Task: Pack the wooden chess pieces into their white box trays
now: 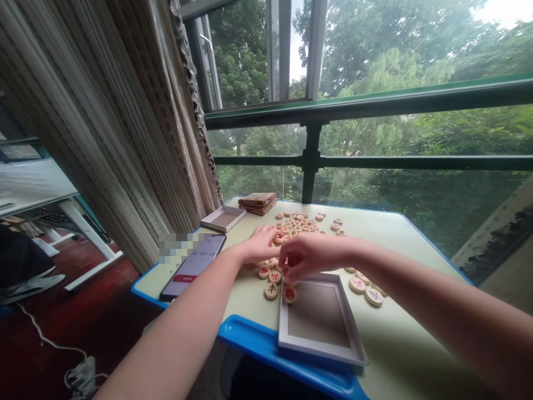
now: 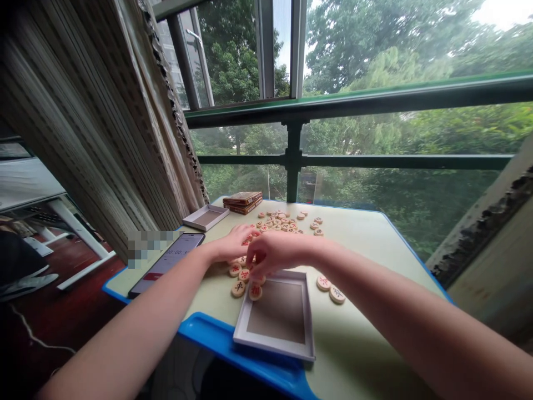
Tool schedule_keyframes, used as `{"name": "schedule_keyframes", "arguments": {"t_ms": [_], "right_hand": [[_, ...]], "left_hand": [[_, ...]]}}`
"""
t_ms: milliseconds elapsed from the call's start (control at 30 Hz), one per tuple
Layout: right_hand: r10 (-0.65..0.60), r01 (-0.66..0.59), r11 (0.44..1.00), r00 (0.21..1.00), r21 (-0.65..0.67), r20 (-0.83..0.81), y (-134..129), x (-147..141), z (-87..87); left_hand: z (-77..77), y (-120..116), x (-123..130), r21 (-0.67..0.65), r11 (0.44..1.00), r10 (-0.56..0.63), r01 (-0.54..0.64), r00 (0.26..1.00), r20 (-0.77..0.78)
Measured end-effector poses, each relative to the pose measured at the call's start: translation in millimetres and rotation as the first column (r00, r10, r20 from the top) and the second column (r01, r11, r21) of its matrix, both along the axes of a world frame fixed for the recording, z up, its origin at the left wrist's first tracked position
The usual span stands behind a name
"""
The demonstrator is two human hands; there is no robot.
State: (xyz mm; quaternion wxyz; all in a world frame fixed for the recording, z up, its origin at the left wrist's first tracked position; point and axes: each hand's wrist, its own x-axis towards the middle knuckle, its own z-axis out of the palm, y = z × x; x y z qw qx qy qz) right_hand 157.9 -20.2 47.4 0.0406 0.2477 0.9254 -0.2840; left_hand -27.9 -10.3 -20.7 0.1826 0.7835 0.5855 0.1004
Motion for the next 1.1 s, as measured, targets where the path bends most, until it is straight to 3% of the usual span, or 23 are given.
{"name": "schedule_keyframes", "arguments": {"t_ms": [167,333,800,1100], "right_hand": [[0.019,-0.023,0.996,0.999,0.092,0.044,-15,-9,-4.8],[-0.020,0.009,0.990,0.996,0.139,0.082,-7,-3,-1.6],[-0.002,-0.016,0.994,0.987,0.108,0.163,-4,-1,-3.0],[-0.036,-0.012,0.969,0.981,0.249,0.190,-15,-5,-3.2]], "left_hand": [[-1.9,5,-8,-0.052,0.997,-0.051,0.050,0.998,-0.023],[-3.6,4,-9,-0.029,0.997,-0.075,0.074,0.997,-0.029],[1.0,2,-7,-0.056,0.995,-0.078,0.081,0.996,0.047],[-0.3,3,-9,-0.088,0.993,-0.080,0.084,0.995,0.051]]}}
